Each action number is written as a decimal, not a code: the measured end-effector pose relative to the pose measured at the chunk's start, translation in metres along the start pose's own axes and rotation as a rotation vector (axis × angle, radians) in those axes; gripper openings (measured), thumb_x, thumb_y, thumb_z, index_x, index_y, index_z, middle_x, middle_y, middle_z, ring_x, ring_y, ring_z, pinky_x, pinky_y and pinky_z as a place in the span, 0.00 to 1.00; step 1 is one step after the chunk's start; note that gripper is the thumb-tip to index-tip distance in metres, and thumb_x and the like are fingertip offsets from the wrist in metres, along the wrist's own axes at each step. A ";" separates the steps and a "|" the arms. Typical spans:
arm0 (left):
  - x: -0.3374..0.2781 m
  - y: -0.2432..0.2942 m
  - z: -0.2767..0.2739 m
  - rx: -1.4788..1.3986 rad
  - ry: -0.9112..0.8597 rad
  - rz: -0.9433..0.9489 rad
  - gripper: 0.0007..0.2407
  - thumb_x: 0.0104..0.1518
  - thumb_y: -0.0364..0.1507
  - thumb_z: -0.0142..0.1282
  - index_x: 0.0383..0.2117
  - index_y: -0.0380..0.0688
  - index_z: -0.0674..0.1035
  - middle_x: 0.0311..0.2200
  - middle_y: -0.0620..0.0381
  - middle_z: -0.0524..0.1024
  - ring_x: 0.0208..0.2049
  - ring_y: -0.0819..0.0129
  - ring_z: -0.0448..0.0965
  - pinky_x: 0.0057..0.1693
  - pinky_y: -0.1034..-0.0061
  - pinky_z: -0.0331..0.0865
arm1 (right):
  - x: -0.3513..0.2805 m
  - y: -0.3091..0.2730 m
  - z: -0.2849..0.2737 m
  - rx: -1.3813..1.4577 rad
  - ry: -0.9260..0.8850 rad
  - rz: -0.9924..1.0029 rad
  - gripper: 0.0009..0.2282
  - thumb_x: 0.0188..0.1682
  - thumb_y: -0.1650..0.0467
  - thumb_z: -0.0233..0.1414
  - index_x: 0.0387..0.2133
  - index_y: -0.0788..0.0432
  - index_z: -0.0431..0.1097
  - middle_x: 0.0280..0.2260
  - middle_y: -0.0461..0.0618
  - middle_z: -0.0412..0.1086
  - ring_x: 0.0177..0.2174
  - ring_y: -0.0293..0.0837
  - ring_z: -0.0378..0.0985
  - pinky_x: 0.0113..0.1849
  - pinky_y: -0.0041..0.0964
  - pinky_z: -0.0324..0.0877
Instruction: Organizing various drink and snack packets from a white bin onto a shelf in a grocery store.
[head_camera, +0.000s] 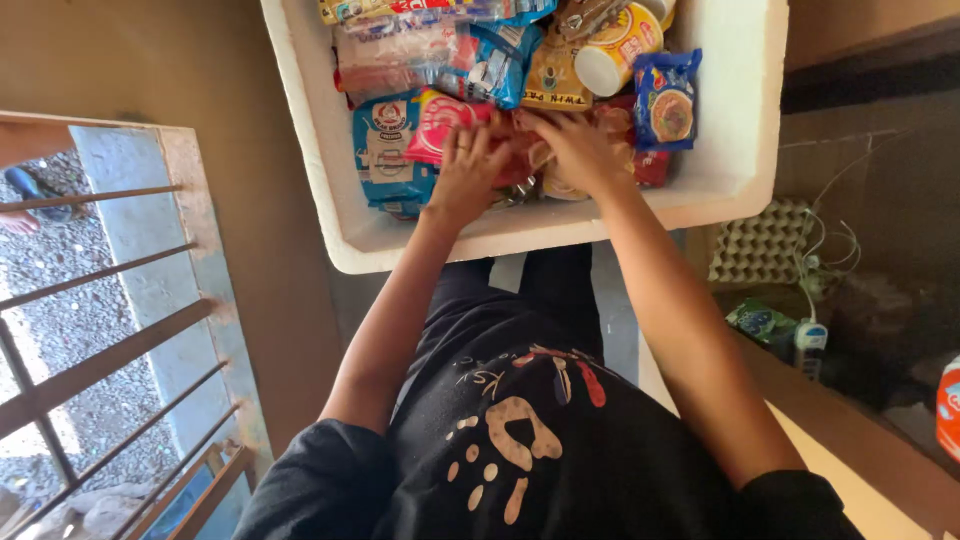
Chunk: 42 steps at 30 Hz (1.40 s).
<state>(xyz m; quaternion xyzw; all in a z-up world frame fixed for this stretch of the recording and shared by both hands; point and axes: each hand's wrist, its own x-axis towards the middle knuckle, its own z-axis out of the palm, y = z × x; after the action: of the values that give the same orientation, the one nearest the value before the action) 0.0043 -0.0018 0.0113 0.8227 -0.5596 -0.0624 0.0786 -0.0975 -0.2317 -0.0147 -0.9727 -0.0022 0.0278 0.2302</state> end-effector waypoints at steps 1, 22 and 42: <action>-0.002 0.003 -0.022 0.001 -0.004 0.005 0.23 0.51 0.30 0.62 0.56 0.53 0.71 0.59 0.47 0.67 0.64 0.44 0.63 0.71 0.46 0.48 | -0.002 -0.022 -0.025 0.003 0.003 0.005 0.37 0.40 0.78 0.58 0.68 0.44 0.63 0.65 0.52 0.66 0.61 0.62 0.67 0.58 0.51 0.69; 0.106 0.046 -0.067 -1.328 0.223 0.181 0.26 0.69 0.37 0.60 0.70 0.45 0.66 0.72 0.46 0.63 0.75 0.55 0.60 0.77 0.63 0.55 | -0.027 0.075 -0.293 1.005 0.877 -0.121 0.09 0.59 0.74 0.58 0.49 0.66 0.70 0.44 0.50 0.72 0.42 0.42 0.73 0.46 0.36 0.67; 0.166 0.137 -0.180 -1.115 0.791 -0.608 0.11 0.60 0.32 0.64 0.39 0.37 0.80 0.26 0.62 0.76 0.28 0.81 0.71 0.35 0.80 0.71 | -0.052 0.141 -0.176 1.753 0.192 0.137 0.20 0.57 0.54 0.50 0.47 0.58 0.66 0.45 0.49 0.70 0.49 0.44 0.73 0.54 0.44 0.68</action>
<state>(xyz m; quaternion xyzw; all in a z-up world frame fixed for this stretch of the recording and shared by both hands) -0.0260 -0.1951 0.2122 0.7404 -0.1228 -0.0552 0.6585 -0.1410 -0.4374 0.0824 -0.4423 0.0976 -0.0484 0.8902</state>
